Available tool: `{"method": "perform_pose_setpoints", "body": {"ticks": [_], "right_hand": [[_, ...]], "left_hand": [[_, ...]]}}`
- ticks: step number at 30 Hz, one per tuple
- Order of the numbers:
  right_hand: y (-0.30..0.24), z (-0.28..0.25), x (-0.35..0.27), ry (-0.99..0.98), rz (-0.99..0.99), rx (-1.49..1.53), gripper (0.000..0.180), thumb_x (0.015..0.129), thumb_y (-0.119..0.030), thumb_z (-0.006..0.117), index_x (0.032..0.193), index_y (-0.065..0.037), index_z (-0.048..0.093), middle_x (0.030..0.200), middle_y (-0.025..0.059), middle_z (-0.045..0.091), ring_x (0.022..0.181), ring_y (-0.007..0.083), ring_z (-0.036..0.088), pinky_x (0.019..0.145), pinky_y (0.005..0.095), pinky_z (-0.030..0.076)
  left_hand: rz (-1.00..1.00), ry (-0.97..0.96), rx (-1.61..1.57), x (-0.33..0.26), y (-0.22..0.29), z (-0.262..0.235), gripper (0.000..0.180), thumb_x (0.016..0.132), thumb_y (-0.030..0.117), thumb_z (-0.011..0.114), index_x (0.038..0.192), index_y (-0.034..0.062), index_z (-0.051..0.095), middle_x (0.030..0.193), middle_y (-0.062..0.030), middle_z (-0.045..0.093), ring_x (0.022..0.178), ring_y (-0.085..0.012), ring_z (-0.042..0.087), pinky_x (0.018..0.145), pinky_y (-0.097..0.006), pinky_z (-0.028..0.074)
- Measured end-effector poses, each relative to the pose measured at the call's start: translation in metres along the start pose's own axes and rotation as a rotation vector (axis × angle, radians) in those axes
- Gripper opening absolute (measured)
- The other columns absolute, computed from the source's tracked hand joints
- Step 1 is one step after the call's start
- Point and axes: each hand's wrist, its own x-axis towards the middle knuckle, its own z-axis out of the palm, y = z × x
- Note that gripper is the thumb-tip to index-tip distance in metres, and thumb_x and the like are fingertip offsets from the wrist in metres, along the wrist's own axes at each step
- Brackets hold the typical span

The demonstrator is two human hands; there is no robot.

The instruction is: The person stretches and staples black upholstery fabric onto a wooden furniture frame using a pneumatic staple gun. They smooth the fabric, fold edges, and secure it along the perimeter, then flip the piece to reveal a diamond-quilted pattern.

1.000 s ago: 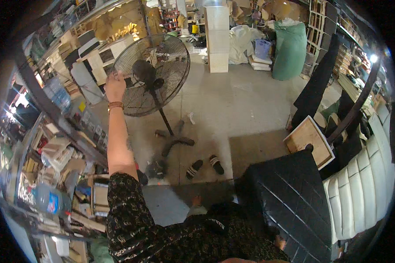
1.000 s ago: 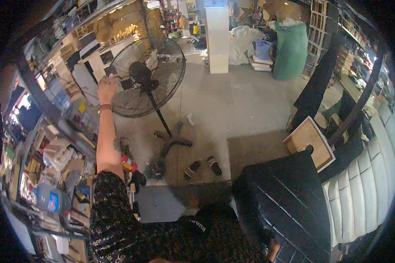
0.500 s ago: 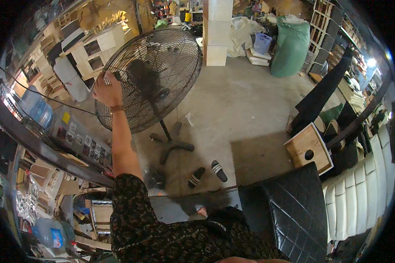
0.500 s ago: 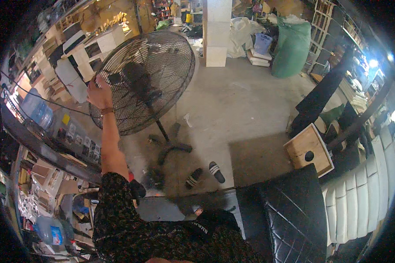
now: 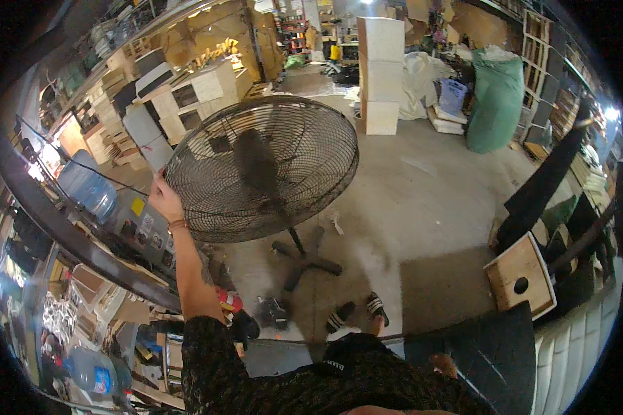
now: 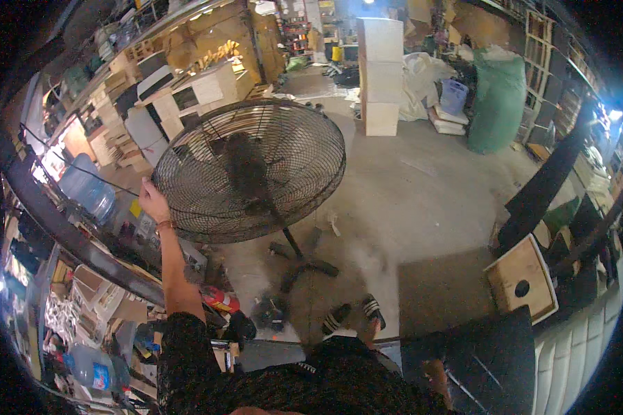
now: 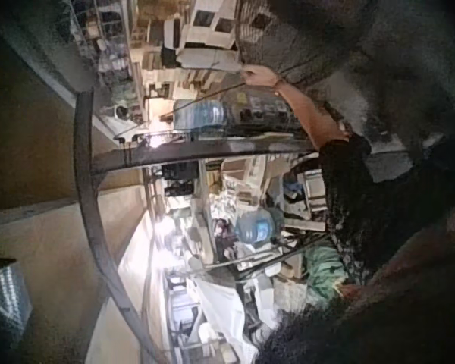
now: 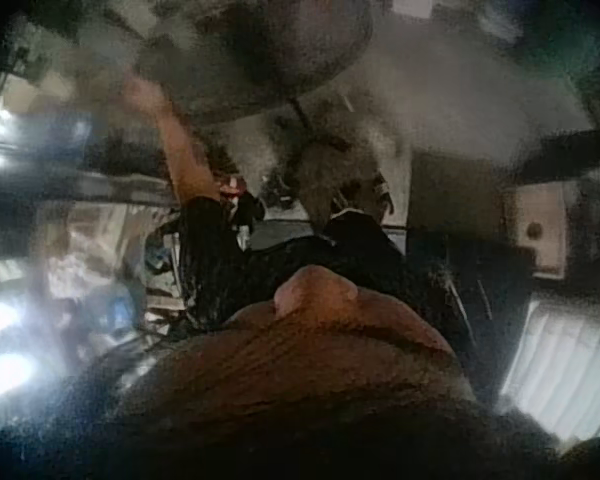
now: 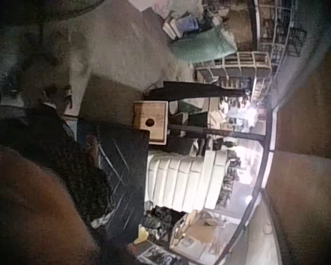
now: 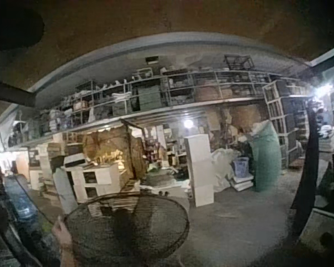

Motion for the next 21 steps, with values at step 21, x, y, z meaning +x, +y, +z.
{"method": "perform_pose_setpoints", "body": {"ticks": [21], "right_hand": [[-0.199,-0.149,0.175,-0.188,-0.632,0.61,0.033,0.106,-0.041,0.061,0.113,-0.013,0.075,0.11,0.0091,0.076,0.093,0.0217,0.072,0.08,0.0451,0.06]], "left_hand": [[0.175,-0.028,-0.01,0.001,-0.038,-0.006,0.052,0.114,0.028,0.042,0.136,-0.0129,0.064,0.139,-0.0216,0.067,0.126,-0.03,0.063,0.114,-0.042,0.043]]}}
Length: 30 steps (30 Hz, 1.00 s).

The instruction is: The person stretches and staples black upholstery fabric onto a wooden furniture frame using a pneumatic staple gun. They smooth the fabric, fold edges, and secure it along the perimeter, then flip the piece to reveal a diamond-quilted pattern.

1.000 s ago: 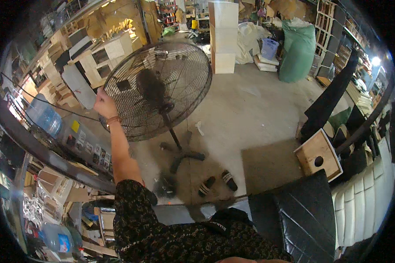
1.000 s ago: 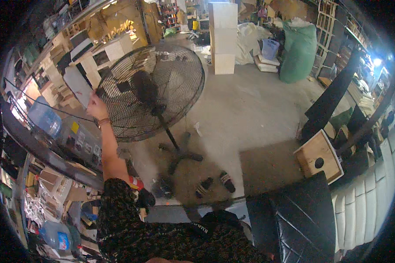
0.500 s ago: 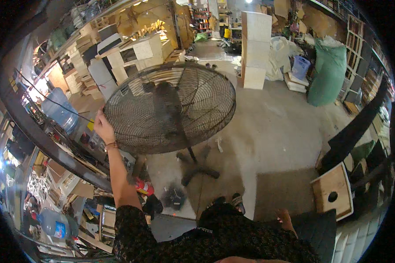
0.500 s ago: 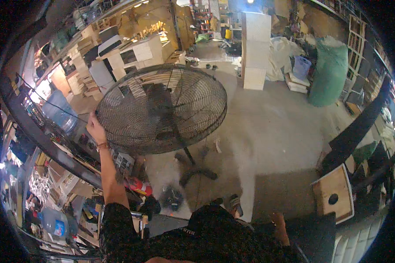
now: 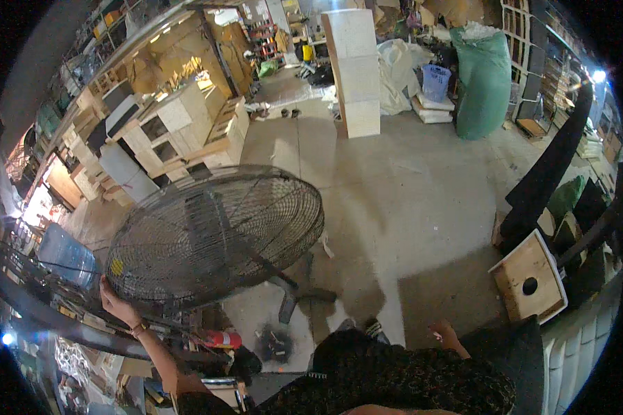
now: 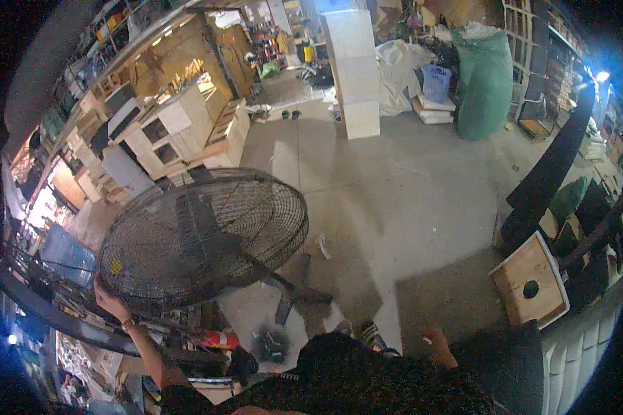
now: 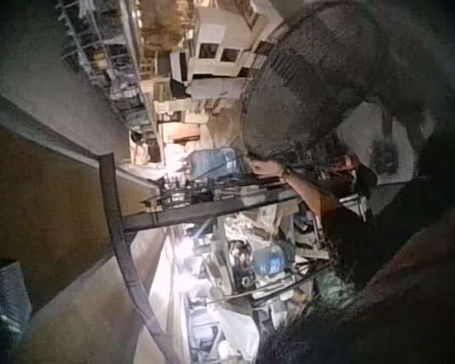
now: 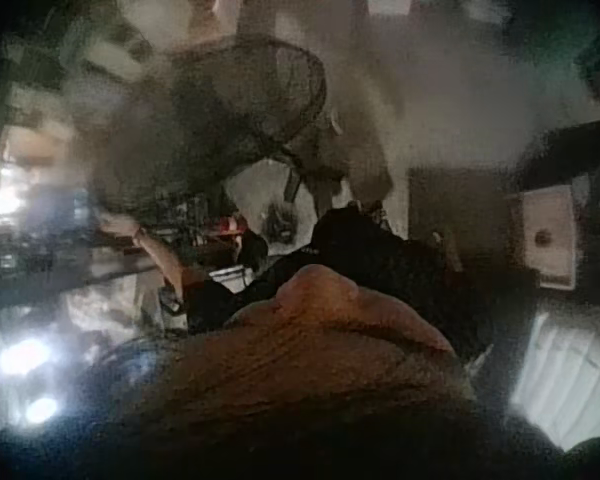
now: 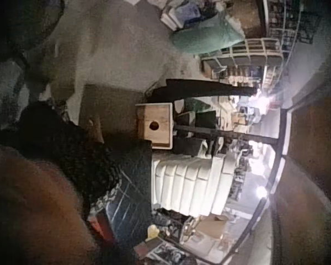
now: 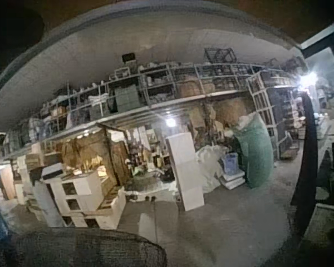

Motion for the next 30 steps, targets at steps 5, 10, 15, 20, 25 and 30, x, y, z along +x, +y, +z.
{"method": "perform_pose_setpoints", "body": {"ticks": [5,10,15,20,25,30], "right_hand": [[-0.147,0.038,0.072,0.155,0.38,-0.832,0.023,0.104,-0.028,0.06,0.107,-0.01,0.074,0.1,0.0128,0.073,0.089,0.0262,0.069,0.083,0.0465,0.058],[-0.489,0.122,0.164,0.408,-0.707,-0.863,0.039,0.102,-0.038,0.064,0.123,-0.006,0.071,0.121,0.0173,0.073,0.114,0.0376,0.068,0.1,0.0487,0.054],[-0.746,0.277,0.13,0.126,-1.145,-0.842,0.038,0.1,-0.031,0.072,0.129,-0.008,0.071,0.114,0.0154,0.077,0.101,0.0264,0.075,0.088,0.0392,0.058],[-0.786,0.42,0.123,-0.281,-1.308,-1.145,0.041,0.103,-0.037,0.064,0.131,-0.008,0.07,0.12,0.0171,0.074,0.115,0.0341,0.069,0.098,0.0462,0.054],[-0.765,0.509,0.183,-0.758,-1.183,-0.888,0.036,0.104,-0.035,0.061,0.127,-0.008,0.071,0.115,0.0158,0.074,0.112,0.0324,0.069,0.096,0.0454,0.054],[-0.765,0.523,0.221,-0.744,-1.141,-1.109,0.032,0.105,-0.033,0.06,0.122,-0.008,0.071,0.112,0.0158,0.073,0.11,0.031,0.069,0.095,0.0433,0.053]], "left_hand": [[-0.124,0.009,-0.079,0.0,-0.007,0.0,0.057,0.115,0.035,0.042,0.137,-0.0133,0.063,0.137,-0.0199,0.068,0.128,-0.027,0.062,0.116,-0.041,0.041],[-0.15,-0.008,-0.123,-0.001,-0.006,0.005,0.056,0.116,0.034,0.041,0.131,-0.0137,0.067,0.131,-0.0175,0.07,0.122,-0.0237,0.063,0.113,-0.039,0.043],[-0.205,0.006,-0.082,0.021,-0.031,0.004,0.058,0.116,0.035,0.04,0.122,-0.0141,0.07,0.12,-0.015,0.074,0.116,-0.0226,0.065,0.111,-0.038,0.043],[-0.178,-0.031,-0.284,0.029,-0.052,0.002,0.058,0.115,0.036,0.042,0.121,-0.0135,0.071,0.119,-0.0153,0.074,0.115,-0.0204,0.066,0.111,-0.037,0.044],[-0.187,-0.026,-0.302,0.026,-0.049,0.002,0.058,0.113,0.037,0.045,0.12,-0.0142,0.071,0.118,-0.0185,0.075,0.113,-0.0218,0.067,0.11,-0.036,0.044],[-0.153,-0.067,-0.272,0.027,-0.041,0.005,0.053,0.112,0.033,0.047,0.117,-0.013,0.072,0.117,-0.0157,0.077,0.111,-0.0227,0.068,0.107,-0.035,0.045]]}}
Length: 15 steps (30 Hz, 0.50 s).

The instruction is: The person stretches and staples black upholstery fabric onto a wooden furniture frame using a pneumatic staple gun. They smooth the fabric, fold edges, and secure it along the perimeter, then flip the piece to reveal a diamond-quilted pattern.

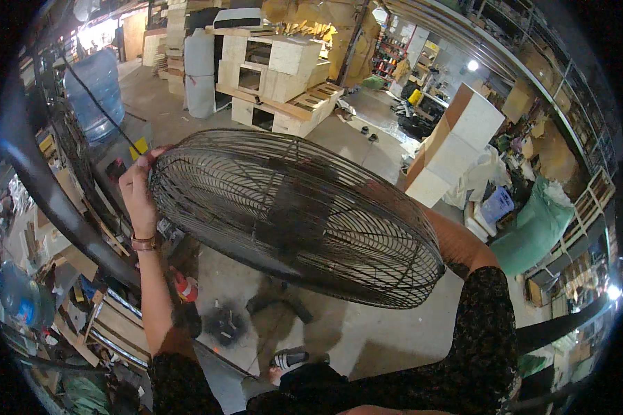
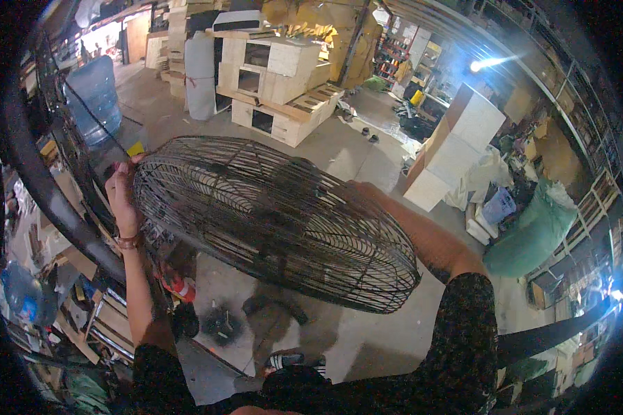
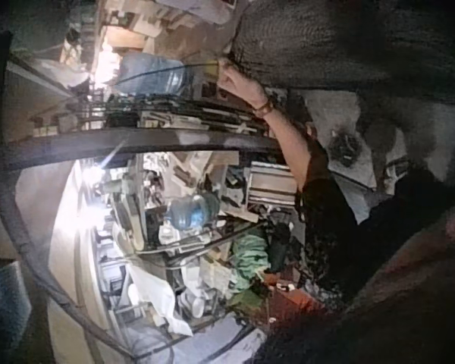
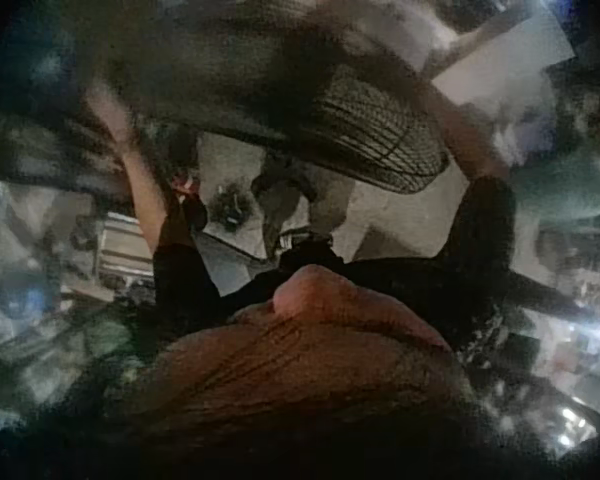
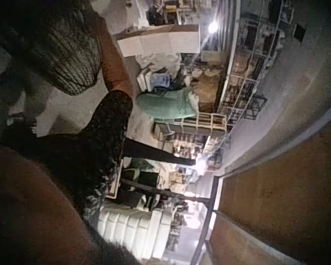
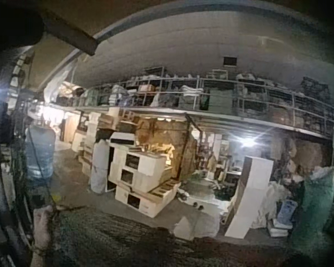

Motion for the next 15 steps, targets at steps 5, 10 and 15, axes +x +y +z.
{"method": "perform_pose_setpoints", "body": {"ticks": [5,10,15], "right_hand": [[0.016,-0.01,0.017,-0.073,0.059,-0.05,0.029,0.105,-0.031,0.059,0.118,-0.008,0.072,0.109,0.0158,0.072,0.108,0.0296,0.069,0.094,0.0413,0.053],[0.06,0.006,0.048,-0.1,-0.119,0.147,0.016,0.104,-0.018,0.06,0.117,-0.014,0.069,0.109,0.0139,0.068,0.104,0.0271,0.069,0.086,0.0372,0.054],[0.059,-0.003,0.039,-0.015,-0.354,0.192,0.019,0.103,-0.017,0.061,0.12,-0.016,0.068,0.107,0.0092,0.067,0.108,0.0294,0.07,0.084,0.0415,0.057]], "left_hand": [[-0.041,-0.007,-0.02,-0.002,0.006,0.004,0.051,0.113,0.032,0.047,0.12,-0.0118,0.072,0.118,-0.016,0.076,0.113,-0.022,0.067,0.108,-0.035,0.045],[-0.032,0.019,-0.027,-0.006,0.008,0.005,0.051,0.113,0.031,0.047,0.118,-0.0128,0.072,0.119,-0.0154,0.075,0.115,-0.0212,0.067,0.11,-0.035,0.045],[-0.047,0.038,0.044,-0.005,0.005,0.006,0.052,0.113,0.031,0.045,0.12,-0.0135,0.071,0.121,-0.0161,0.074,0.118,-0.0215,0.066,0.112,-0.036,0.044]]}}
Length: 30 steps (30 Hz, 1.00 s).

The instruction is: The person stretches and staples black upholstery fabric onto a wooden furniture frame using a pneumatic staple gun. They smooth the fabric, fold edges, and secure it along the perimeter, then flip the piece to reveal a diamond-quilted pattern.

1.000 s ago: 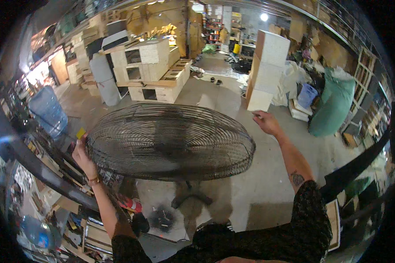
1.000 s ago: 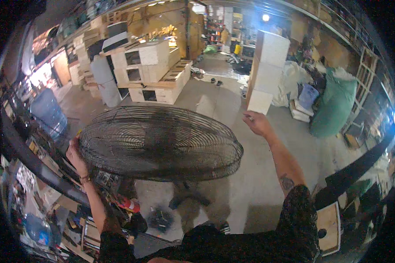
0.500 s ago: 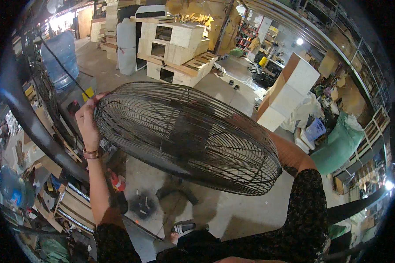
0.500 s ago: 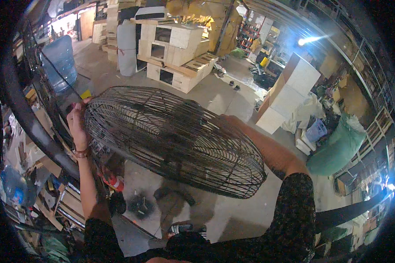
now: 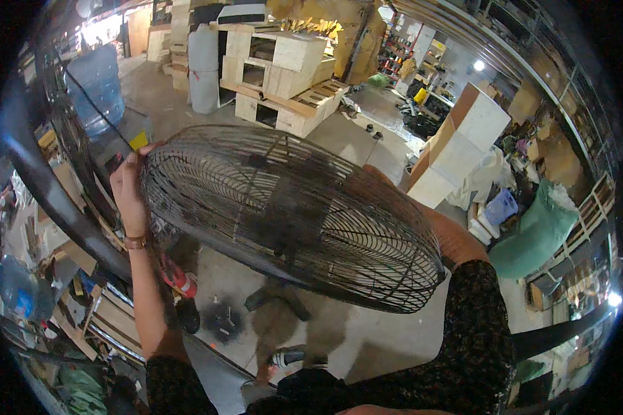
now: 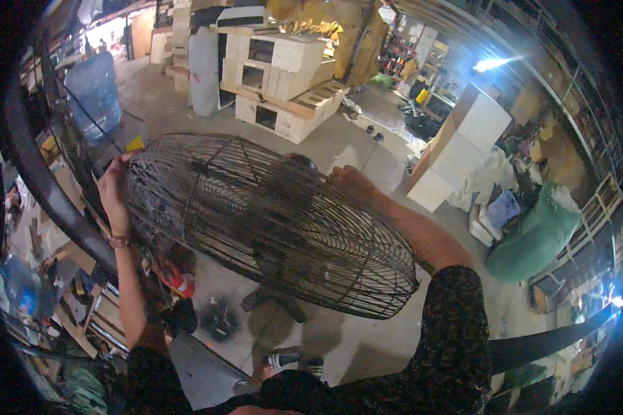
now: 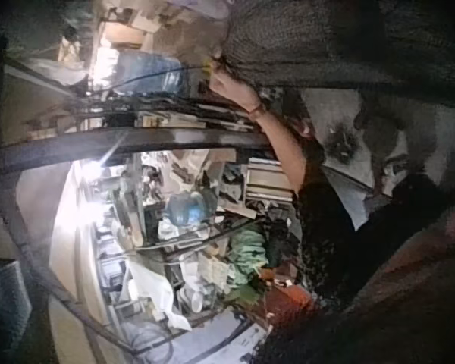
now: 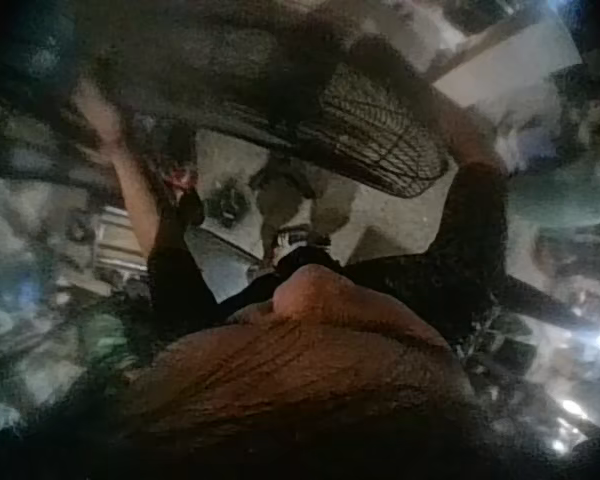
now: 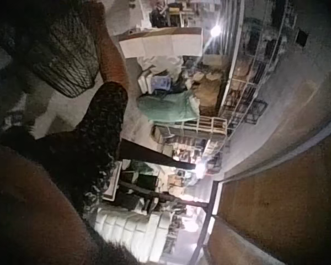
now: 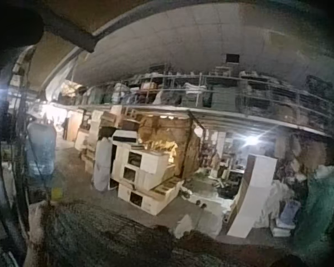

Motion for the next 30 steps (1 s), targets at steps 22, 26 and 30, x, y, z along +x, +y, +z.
{"method": "perform_pose_setpoints", "body": {"ticks": [22,26,30], "right_hand": [[-0.645,0.901,-0.566,0.85,2.931,1.029,0.036,0.091,-0.034,0.074,0.114,-0.008,0.078,0.115,0.0169,0.074,0.107,0.0342,0.072,0.087,0.0532,0.059],[-0.71,0.985,-0.464,1.148,2.976,1.259,0.041,0.09,-0.042,0.072,0.11,-0.007,0.08,0.106,0.0177,0.076,0.099,0.0345,0.074,0.082,0.0527,0.059],[-0.659,1.004,-0.43,1.472,2.77,1.11,0.048,0.089,-0.05,0.07,0.105,-0.006,0.081,0.098,0.0185,0.078,0.09,0.0348,0.077,0.077,0.0522,0.059]], "left_hand": [[0.515,-0.127,-0.215,-0.142,0.084,0.249,0.05,0.11,0.03,0.042,0.137,-0.0064,0.063,0.134,-0.0197,0.067,0.122,-0.0291,0.062,0.109,-0.042,0.046],[0.481,-0.251,-0.471,-0.226,0.133,0.287,0.049,0.11,0.03,0.043,0.136,-0.0068,0.063,0.131,-0.0197,0.068,0.117,-0.0283,0.063,0.105,-0.041,0.048],[0.442,-0.362,-0.717,-0.291,0.206,0.299,0.047,0.111,0.029,0.044,0.134,-0.0072,0.063,0.127,-0.0197,0.069,0.112,-0.0274,0.064,0.101,-0.04,0.05]]}}
